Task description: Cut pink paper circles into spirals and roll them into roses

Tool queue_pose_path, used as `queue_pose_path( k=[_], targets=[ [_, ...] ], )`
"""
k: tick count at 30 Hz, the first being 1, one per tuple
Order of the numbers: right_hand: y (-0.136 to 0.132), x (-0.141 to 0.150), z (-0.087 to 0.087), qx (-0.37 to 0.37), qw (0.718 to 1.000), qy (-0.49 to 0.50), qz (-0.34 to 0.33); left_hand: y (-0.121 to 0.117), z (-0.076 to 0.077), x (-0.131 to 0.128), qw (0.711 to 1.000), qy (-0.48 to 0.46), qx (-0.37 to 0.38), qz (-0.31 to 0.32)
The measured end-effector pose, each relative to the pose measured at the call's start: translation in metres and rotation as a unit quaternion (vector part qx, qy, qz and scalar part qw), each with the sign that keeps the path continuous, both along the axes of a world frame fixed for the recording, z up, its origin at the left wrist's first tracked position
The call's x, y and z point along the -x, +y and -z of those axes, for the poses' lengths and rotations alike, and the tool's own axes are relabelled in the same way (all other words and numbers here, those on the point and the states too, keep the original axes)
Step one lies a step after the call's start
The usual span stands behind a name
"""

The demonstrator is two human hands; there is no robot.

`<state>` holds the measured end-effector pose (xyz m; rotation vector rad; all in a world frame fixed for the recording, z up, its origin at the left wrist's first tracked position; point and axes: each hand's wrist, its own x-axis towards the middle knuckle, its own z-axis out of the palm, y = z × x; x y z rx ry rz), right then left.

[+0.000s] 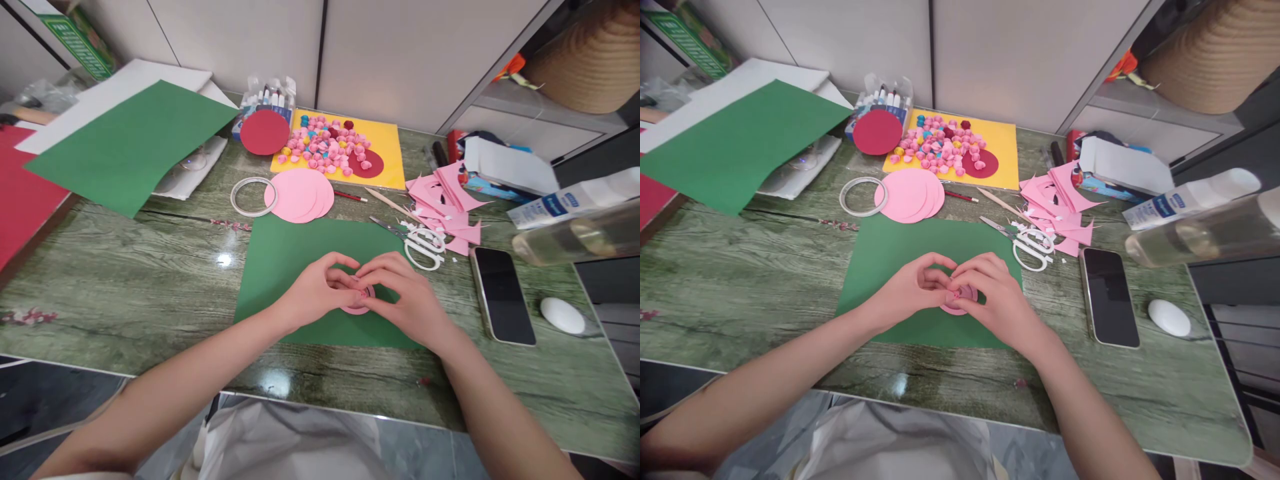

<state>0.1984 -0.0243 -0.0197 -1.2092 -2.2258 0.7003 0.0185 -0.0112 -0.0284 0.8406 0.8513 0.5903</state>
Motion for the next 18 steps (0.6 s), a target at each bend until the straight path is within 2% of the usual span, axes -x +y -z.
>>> queue_pose_path(
  k=[3, 6, 12, 18],
  targets=[
    [0.0020, -0.0053, -0.0023, 0.015, 0.998, -0.001, -0.057, 0.0017, 0.0019, 0.0016, 1.000, 0.000, -0.003, 0.016],
    [0.0026, -0.0074, -0.0009, 0.007, 0.997, 0.000, -0.075, 0.0027, 0.0035, 0.0027, 0.999, 0.003, -0.019, 0.026],
    [0.0012, -0.0032, 0.0036, -0.049, 0.999, 0.006, -0.005, 0.0020, -0.0004, 0.0015, 0.999, 0.026, -0.024, -0.001],
    [-0.0013, 0.0024, 0.0026, -0.043, 0.999, 0.010, 0.027, -0.0015, -0.0015, -0.0026, 1.000, -0.009, -0.009, -0.019]
  ],
)
